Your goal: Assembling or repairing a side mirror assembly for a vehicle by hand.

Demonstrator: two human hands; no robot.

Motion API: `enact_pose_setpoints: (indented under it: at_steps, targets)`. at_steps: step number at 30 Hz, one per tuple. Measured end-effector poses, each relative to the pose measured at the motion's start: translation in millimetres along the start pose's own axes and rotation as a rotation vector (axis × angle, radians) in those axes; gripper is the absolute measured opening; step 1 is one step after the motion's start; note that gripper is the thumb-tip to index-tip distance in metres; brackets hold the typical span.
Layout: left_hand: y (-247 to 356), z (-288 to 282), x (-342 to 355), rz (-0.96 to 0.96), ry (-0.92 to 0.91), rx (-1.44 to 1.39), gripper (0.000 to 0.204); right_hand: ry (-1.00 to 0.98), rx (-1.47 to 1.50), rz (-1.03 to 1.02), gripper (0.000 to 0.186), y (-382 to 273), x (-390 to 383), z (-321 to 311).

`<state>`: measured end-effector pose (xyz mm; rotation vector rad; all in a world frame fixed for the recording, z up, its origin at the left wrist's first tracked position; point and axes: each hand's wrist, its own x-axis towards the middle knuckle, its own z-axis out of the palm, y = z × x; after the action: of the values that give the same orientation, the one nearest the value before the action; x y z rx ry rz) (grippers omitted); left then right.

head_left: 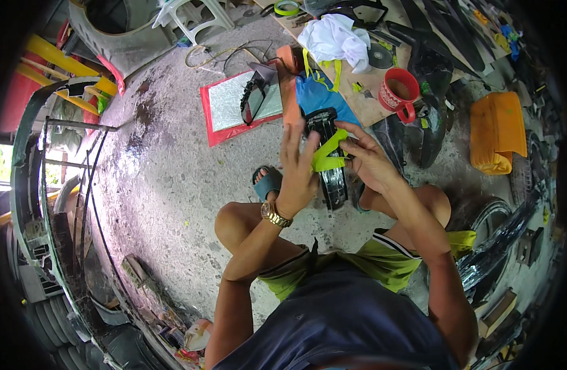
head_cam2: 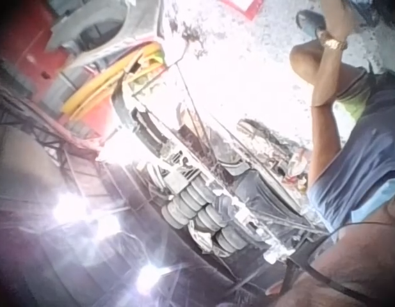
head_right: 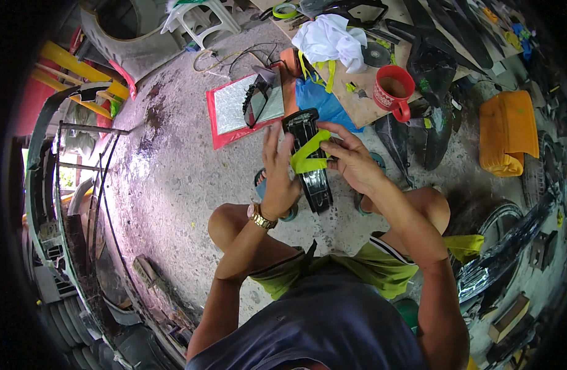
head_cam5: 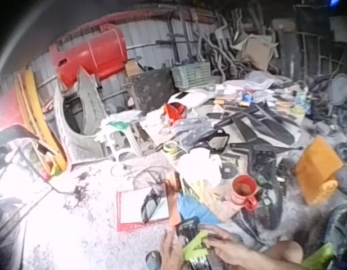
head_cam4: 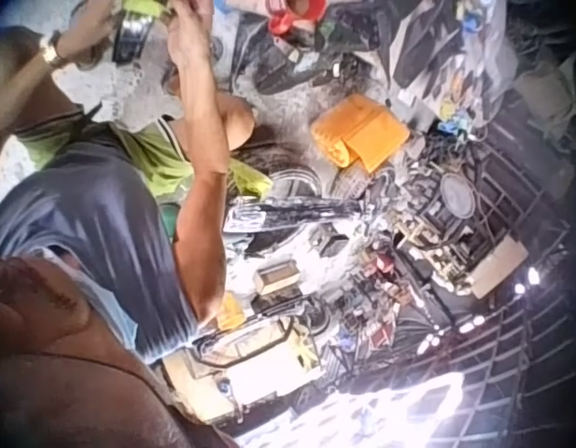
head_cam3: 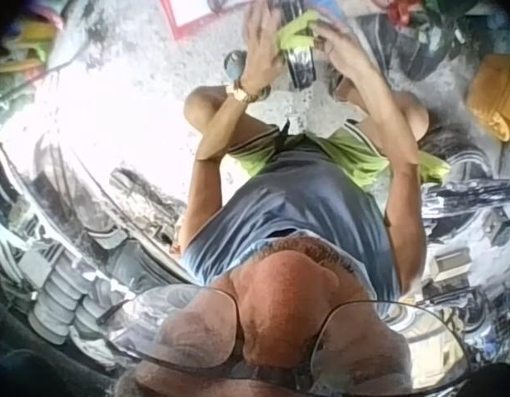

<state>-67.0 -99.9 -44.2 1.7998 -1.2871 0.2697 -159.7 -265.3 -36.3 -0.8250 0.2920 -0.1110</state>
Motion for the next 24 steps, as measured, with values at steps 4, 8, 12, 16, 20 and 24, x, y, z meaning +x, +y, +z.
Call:
enact_pose_setpoints:
  at_steps: [4, 8, 12, 16, 20, 24]
  targets:
    - [-21.6, -8.8, -9.2, -0.360, 0.054, -0.201, 0.039, 0.088, -0.105, -0.098, 0.046, -1.4, -1.3, -1.9]
    - [-23.6, -4.6, -13.0, -0.737, -0.006, -0.586, 0.024, 0.149, -0.148, -0.124, 0.048, 3.0, -1.3, -1.0]
    - [-5.8, 3.4, -0.8, -0.992, 0.008, -1.166, 0.032, 0.177, -0.207, -0.153, 0.046, 5.5, -0.6, 4.5]
    - [-2.2, 10.0, -2.1, -0.963, -0.125, -1.322, 0.037, 0.105, -0.534, -0.359, 0.042, 12.4, 5.7, -7.2]
    - [-13.0, 8.7, -8.1, -0.989, -0.108, -1.263, 0.036, 0.285, -1.061, -0.757, 0.037, 2.3, 6.8, -1.6]
    - [-8.7, 8.0, -2.2, -0.945, -0.055, -1.308, 0.035, 0.207, -1.194, -0.754, 0.025, -6.1, -5.7, 1.8]
